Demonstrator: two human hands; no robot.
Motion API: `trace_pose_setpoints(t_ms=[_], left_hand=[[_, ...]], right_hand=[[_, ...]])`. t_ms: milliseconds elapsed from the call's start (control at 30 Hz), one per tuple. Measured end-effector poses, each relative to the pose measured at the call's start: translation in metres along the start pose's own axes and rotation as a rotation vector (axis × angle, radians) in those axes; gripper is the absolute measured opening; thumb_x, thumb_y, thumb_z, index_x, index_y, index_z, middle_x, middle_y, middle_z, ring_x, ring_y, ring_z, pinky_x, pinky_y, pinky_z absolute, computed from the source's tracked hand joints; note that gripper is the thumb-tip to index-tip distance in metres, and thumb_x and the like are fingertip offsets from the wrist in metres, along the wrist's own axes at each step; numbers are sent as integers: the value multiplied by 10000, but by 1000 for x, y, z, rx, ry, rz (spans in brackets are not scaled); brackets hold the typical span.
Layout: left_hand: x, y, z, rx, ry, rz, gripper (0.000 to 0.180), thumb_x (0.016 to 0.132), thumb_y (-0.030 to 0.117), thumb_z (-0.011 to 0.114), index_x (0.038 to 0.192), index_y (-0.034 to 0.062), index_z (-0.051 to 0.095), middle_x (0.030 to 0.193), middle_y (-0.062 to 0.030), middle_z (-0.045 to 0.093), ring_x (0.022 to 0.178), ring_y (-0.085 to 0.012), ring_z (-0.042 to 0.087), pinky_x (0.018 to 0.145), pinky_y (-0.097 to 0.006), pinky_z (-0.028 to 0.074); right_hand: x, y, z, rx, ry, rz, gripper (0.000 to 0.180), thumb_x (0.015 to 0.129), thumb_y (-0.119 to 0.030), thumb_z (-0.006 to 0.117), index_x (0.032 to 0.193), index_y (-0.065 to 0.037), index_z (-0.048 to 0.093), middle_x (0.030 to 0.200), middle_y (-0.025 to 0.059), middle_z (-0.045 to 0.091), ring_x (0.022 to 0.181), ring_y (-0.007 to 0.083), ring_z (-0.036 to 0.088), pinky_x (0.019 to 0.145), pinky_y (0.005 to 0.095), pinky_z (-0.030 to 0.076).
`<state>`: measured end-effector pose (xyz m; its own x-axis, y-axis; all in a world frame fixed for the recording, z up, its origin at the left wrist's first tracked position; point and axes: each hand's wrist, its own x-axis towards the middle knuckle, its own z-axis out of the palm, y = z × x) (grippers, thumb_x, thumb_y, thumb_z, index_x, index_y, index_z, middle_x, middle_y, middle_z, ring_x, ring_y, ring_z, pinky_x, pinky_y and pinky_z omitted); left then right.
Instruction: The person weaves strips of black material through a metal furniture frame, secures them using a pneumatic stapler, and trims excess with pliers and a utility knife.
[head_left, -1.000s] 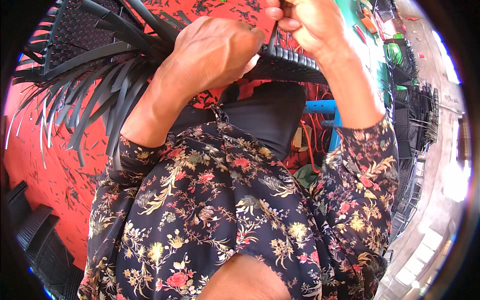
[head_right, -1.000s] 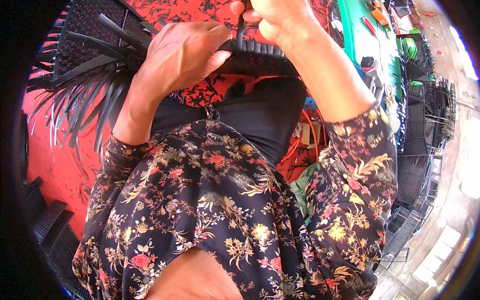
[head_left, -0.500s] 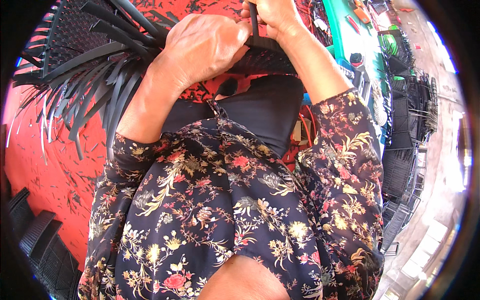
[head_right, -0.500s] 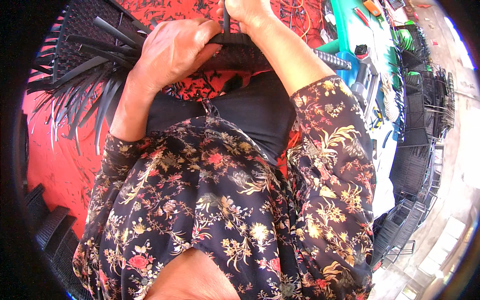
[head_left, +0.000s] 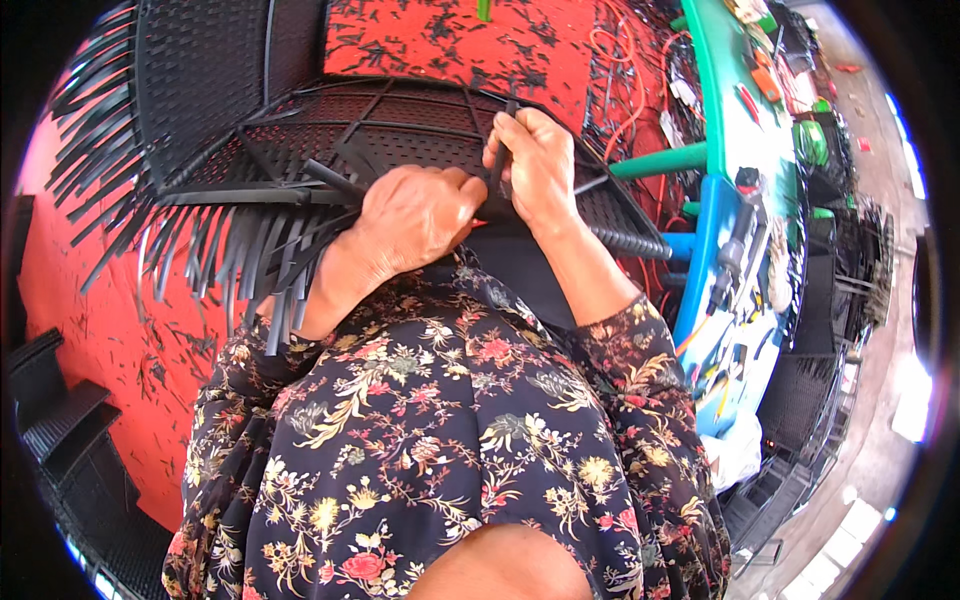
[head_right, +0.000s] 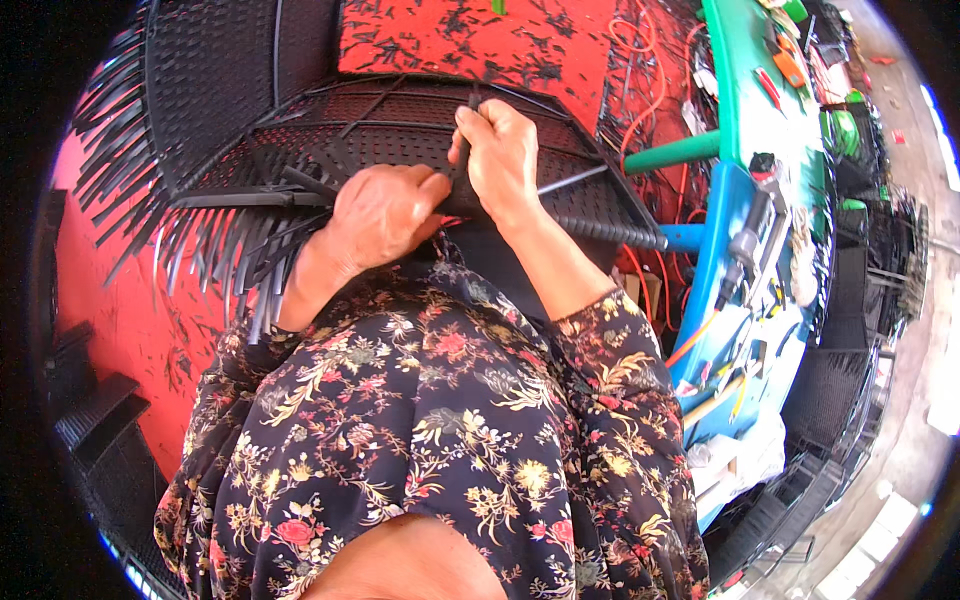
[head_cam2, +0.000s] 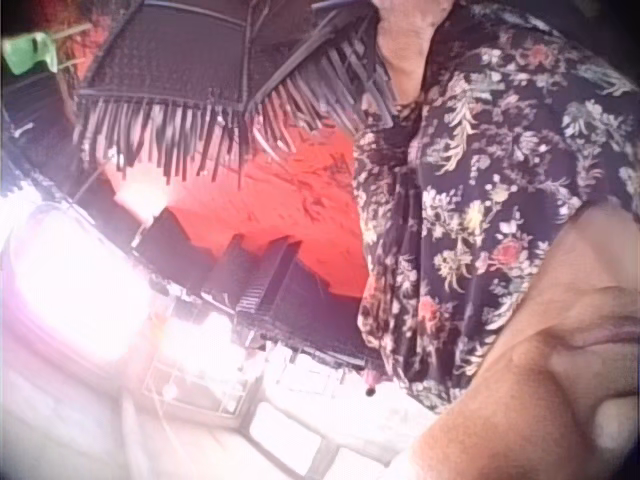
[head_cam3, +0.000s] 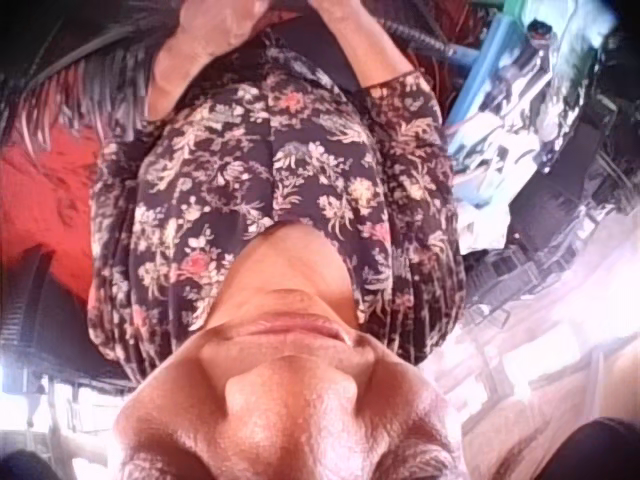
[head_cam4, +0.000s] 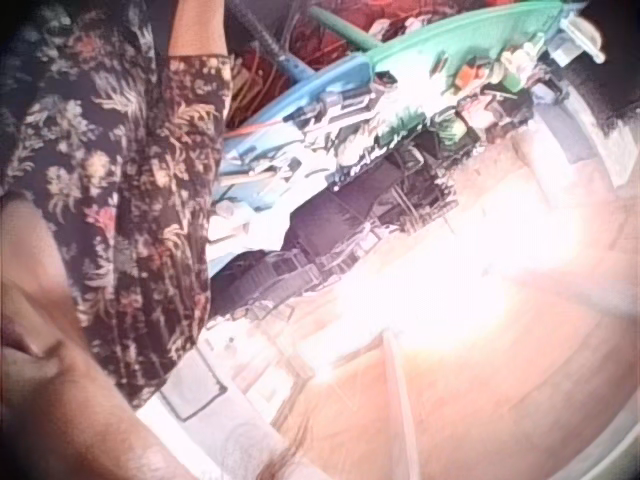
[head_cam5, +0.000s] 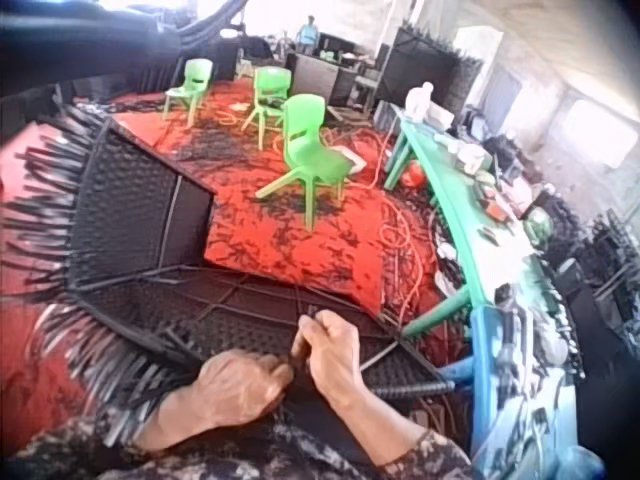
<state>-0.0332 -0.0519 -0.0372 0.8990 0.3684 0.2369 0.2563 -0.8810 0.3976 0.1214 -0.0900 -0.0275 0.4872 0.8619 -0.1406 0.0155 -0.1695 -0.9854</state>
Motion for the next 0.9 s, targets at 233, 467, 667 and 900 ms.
trace_pose_setpoints(t_ms=[233,467,667,900], left_hand=[[1,6,0,9,75,14,86,765,159,582,759,82,544,713,-85,596,680,-271,642,592,-375,511],[-1,14,7,0,20,-36,200,690,180,686,792,78,548,733,-69,571,709,-256,621,629,-374,487],[0,16,4,1,59,-18,169,698,169,671,788,87,553,711,-59,557,671,-241,611,606,-364,478],[2,8,15,13,177,-31,130,714,174,654,771,92,570,690,-55,563,636,-248,608,575,-360,475]], right_hand=[[-6,1,-5,46,-30,-71,256,922,-128,552,678,-52,537,571,20,570,467,44,435,439,213,333],[-10,6,-10,72,-19,-51,276,926,-120,547,658,-65,513,576,17,574,454,30,410,424,200,308],[-21,1,-10,192,-26,-109,241,941,-101,530,710,-44,492,641,43,585,570,78,509,544,227,402],[-43,-7,-1,734,-7,-1,192,949,-110,535,775,-39,494,711,67,539,627,190,543,571,300,449]])
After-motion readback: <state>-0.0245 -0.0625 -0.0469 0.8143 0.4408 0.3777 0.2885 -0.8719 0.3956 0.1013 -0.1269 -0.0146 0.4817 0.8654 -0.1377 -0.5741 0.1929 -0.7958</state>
